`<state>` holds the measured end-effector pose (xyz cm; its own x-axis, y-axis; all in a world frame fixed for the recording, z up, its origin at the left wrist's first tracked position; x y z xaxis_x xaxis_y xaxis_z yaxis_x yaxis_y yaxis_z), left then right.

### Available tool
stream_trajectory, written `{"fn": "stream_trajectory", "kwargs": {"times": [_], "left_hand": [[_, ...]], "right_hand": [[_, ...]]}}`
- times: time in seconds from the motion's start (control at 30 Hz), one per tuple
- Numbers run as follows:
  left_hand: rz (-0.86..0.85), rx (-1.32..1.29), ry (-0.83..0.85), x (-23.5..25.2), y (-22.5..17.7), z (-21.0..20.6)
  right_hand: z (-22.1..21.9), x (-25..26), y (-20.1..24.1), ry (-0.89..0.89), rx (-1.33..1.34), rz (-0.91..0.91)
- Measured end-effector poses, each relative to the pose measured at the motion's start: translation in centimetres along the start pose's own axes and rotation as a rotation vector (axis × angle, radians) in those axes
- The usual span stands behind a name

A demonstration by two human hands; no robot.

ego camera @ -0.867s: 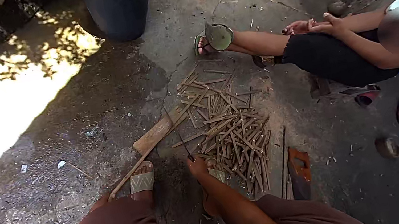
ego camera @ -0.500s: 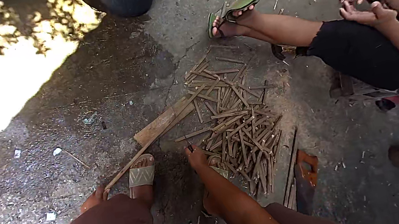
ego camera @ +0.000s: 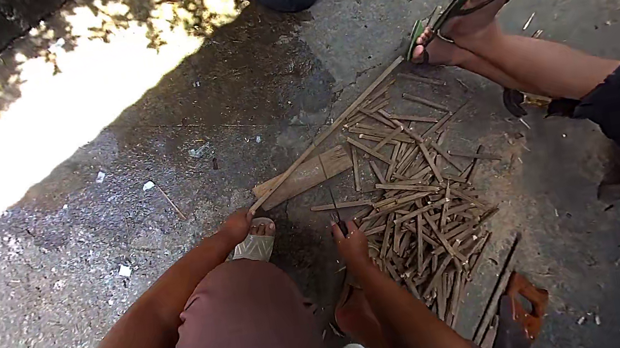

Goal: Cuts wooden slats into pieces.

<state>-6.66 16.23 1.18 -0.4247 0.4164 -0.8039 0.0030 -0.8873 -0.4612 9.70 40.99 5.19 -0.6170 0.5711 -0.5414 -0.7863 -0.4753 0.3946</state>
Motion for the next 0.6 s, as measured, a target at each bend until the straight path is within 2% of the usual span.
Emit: {"fn": "stream_trajectory", "kwargs": {"times": [0.1, 0.33, 0.6], "left_hand": [[0.008, 0.012, 0.020, 1.4, -0.8, 0.0], [0.079, -0.034, -0.015, 3.0, 0.6, -0.3], [0.052, -0.012, 0.013, 4.4, 0.9, -0.6]], "right_hand": [[-0.7, -1.2, -0.1, 0.048, -0.064, -0.025], [-1.8, -2.3, 0.1, 0.152, -0.169, -0.045], [-3.4, -2.1, 1.0, 0.314, -0.280, -0.049]]}}
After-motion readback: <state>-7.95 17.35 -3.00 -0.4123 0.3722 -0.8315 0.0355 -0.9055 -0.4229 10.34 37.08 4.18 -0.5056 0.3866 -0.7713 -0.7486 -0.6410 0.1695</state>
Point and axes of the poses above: each hand's wrist, its own x-axis towards the middle knuckle, its own z-axis out of the back of the hand, y = z × x, the point moved 6 cm from there along x, towards the middle knuckle, and after that the axes turned 2 degrees about z, right-handed, at the moved point
